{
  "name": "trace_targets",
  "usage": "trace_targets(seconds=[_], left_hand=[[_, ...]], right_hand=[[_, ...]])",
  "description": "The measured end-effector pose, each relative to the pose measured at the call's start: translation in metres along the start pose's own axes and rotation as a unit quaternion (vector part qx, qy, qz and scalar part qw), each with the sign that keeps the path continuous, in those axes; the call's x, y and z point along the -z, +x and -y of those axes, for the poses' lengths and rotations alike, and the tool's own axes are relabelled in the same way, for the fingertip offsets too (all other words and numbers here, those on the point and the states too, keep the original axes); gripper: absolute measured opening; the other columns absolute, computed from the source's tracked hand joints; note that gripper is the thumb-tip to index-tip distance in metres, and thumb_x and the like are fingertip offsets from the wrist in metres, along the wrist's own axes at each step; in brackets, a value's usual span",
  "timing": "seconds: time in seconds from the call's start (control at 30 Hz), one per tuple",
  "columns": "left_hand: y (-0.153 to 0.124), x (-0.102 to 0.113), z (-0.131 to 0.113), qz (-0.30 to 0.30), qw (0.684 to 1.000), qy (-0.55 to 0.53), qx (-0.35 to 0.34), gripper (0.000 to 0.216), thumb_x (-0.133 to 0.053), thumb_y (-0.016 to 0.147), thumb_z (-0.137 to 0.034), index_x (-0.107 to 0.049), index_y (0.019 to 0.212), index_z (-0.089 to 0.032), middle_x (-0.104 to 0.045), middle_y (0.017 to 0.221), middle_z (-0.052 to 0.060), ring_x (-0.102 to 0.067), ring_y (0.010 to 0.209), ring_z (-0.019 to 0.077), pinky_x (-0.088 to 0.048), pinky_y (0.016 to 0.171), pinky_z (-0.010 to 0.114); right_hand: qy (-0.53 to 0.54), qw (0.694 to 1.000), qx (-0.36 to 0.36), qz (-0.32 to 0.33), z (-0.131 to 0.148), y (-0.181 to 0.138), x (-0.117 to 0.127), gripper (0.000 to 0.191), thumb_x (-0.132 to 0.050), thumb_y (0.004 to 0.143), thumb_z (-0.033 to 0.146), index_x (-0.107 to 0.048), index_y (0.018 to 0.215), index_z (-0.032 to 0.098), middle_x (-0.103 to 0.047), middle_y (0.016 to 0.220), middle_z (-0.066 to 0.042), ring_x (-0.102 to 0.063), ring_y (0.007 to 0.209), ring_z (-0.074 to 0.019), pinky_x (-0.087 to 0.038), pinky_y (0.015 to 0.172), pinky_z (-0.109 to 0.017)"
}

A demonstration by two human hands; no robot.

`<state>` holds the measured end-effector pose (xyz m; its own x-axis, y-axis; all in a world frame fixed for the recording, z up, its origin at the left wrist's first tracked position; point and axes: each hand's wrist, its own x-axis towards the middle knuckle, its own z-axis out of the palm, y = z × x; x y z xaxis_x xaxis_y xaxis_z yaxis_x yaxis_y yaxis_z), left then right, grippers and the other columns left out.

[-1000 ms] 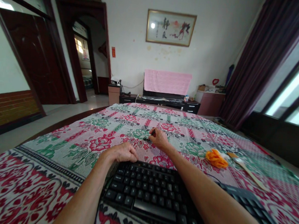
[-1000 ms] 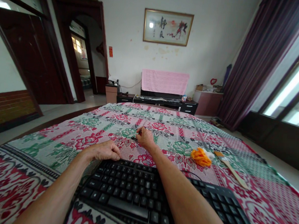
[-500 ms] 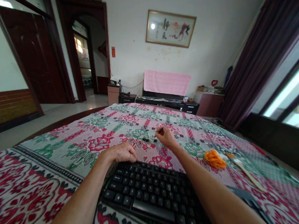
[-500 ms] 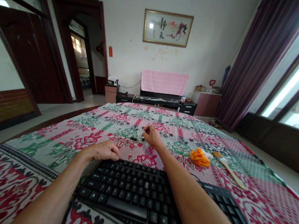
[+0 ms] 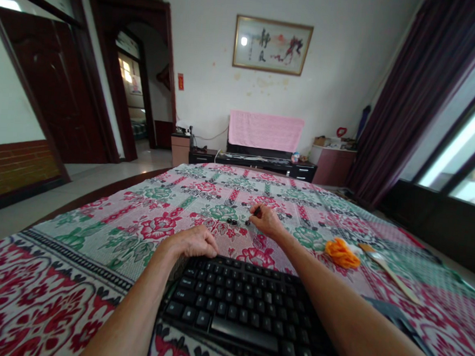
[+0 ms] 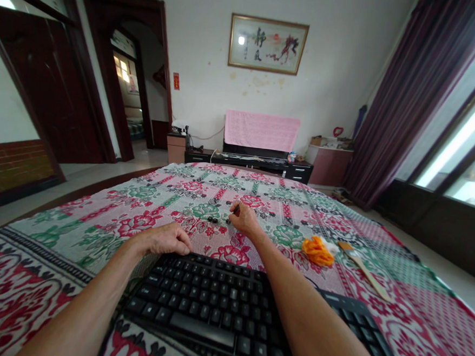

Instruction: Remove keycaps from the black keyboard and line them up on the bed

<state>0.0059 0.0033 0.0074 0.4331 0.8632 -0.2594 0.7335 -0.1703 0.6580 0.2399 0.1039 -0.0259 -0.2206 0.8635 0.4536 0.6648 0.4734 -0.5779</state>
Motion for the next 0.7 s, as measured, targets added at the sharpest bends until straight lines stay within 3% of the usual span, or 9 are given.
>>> trace_targets(seconds=[0.37,0.7], left_hand=[[-0.001,0.000,-0.003,-0.001,1.000,0.011,0.000,0.029,-0.052,0.058,-0.029,-0.072,0.077,-0.018,-0.066,0.067,-0.001,-0.053,0.060,0.0126,-0.035,0.052,0.020],[-0.001,0.000,-0.001,0.005,1.000,-0.002,-0.002,0.029,-0.052,0.059,-0.028,-0.072,0.078,-0.018,-0.067,0.069,-0.001,-0.054,0.061,0.0131,-0.037,0.053,0.020]], right_hand=[[0.009,1.000,0.008,0.002,0.020,-0.001,-0.009,0.013,-0.053,0.063,0.014,-0.056,0.076,0.015,-0.059,0.061,0.001,-0.052,0.056,-0.0099,-0.039,0.056,-0.021],[0.021,1.000,0.004,0.006,0.020,-0.004,-0.007,0.015,-0.053,0.064,0.014,-0.056,0.078,0.015,-0.057,0.061,0.001,-0.050,0.055,-0.0091,-0.038,0.055,-0.020]])
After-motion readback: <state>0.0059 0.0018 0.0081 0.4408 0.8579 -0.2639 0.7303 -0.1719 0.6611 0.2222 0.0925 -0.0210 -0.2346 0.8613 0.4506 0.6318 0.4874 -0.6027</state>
